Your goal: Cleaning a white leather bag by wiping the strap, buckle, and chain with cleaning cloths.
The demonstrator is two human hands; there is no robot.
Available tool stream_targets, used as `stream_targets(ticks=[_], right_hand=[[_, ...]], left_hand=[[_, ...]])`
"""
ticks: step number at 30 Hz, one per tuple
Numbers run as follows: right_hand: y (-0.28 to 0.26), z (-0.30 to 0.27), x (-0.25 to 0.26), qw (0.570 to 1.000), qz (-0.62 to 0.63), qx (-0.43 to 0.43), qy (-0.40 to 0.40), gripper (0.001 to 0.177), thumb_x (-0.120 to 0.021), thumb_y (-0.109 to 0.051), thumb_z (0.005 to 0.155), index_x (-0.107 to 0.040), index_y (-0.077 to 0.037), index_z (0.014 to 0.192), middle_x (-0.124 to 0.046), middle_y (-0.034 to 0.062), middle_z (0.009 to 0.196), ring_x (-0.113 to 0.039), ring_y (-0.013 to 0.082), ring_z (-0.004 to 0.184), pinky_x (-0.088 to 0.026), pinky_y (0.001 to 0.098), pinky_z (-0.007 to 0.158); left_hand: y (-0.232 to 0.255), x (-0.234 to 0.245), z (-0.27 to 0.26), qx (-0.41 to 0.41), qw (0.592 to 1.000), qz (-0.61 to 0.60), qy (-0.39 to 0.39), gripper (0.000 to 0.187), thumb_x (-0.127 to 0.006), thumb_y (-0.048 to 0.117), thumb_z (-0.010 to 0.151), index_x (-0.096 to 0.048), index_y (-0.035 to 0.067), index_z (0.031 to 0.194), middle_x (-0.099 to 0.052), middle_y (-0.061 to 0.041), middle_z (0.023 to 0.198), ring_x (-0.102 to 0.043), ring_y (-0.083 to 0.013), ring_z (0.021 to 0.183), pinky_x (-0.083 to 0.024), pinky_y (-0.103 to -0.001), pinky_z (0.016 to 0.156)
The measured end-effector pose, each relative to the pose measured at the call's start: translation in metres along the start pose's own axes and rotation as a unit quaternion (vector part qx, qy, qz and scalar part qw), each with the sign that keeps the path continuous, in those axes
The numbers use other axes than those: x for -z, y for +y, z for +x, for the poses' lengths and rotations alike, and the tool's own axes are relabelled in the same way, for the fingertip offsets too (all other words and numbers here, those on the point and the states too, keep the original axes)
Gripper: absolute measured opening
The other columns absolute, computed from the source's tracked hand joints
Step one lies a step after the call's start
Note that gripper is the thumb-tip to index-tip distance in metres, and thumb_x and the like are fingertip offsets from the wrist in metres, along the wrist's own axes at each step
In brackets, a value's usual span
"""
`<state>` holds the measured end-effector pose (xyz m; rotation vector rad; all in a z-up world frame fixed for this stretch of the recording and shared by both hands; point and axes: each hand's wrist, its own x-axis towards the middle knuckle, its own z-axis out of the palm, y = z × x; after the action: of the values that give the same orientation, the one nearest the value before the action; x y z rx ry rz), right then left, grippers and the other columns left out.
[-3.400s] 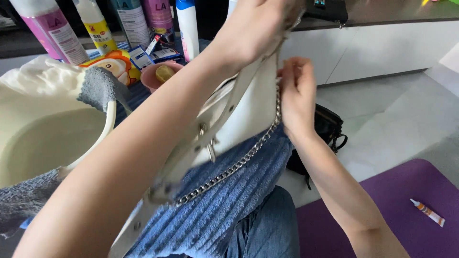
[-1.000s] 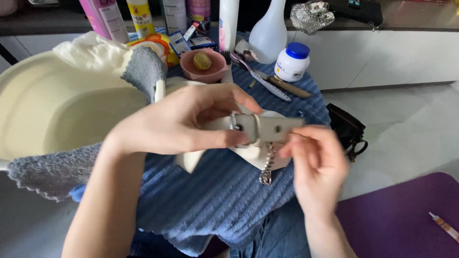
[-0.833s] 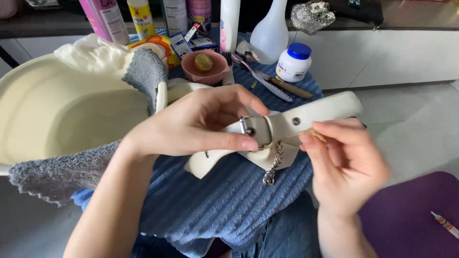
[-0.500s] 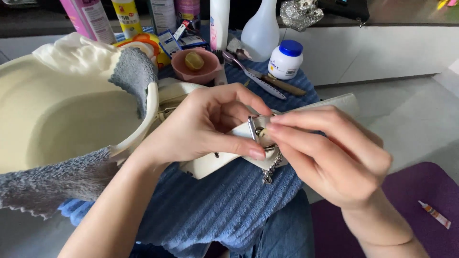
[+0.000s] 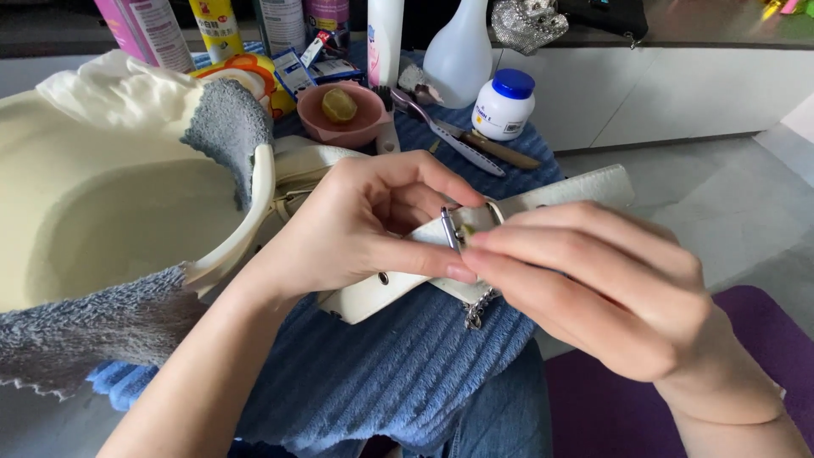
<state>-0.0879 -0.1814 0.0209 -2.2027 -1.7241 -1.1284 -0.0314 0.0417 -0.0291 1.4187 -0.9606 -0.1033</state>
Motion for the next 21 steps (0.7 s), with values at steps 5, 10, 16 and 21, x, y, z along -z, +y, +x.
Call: stream_targets(ticks=[5, 10, 16, 21], right_hand=[[0.013, -0.013, -0.009, 0.999, 0.031, 0.024, 0.022, 0.023, -0.073, 0.006, 0.096, -0.053, 0.009, 0.107, -0.073, 0.0292, 0.108, -0.075, 0.0408, 0.091, -0.068, 0.0444, 0.085], [0.020, -0.018, -0.014, 0.998, 0.044, 0.035, 0.036, 0.033, -0.075, 0.012, 0.097, -0.045, 0.009, 0.110, -0.072, 0.0321, 0.109, -0.076, 0.0420, 0.088, -0.070, 0.0464, 0.086], [0.021, -0.012, -0.018, 0.996, 0.065, -0.051, 0.031, 0.006, -0.075, 0.004, 0.093, -0.070, 0.008, 0.093, -0.077, 0.0189, 0.102, -0.077, 0.0323, 0.088, -0.064, 0.0366, 0.079], [0.020, -0.015, -0.016, 0.985, 0.132, -0.113, 0.020, 0.005, -0.073, 0.005, 0.088, -0.074, 0.004, 0.083, -0.077, 0.0130, 0.096, -0.077, 0.0260, 0.086, -0.064, 0.0325, 0.081]], left_hand=[[-0.002, -0.002, 0.000, 0.004, 1.000, 0.009, 0.019, 0.038, -0.086, 0.011, 0.082, -0.069, 0.004, 0.115, -0.038, 0.011, 0.068, -0.029, 0.0000, 0.063, -0.020, -0.019, 0.054], [-0.001, -0.004, 0.000, 0.009, 1.000, -0.009, 0.017, 0.037, -0.086, 0.007, 0.081, -0.069, 0.003, 0.113, -0.041, 0.010, 0.067, -0.029, -0.0013, 0.063, -0.021, -0.020, 0.054], [-0.004, -0.004, 0.001, 0.001, 1.000, -0.011, 0.013, 0.036, -0.086, 0.007, 0.083, -0.069, 0.005, 0.114, -0.046, 0.010, 0.068, -0.029, -0.0008, 0.064, -0.019, -0.020, 0.056], [-0.004, -0.003, 0.000, 0.018, 0.999, -0.026, 0.005, 0.039, -0.085, 0.001, 0.083, -0.066, 0.004, 0.117, -0.068, 0.004, 0.086, -0.048, 0.0027, 0.070, -0.032, -0.015, 0.059]])
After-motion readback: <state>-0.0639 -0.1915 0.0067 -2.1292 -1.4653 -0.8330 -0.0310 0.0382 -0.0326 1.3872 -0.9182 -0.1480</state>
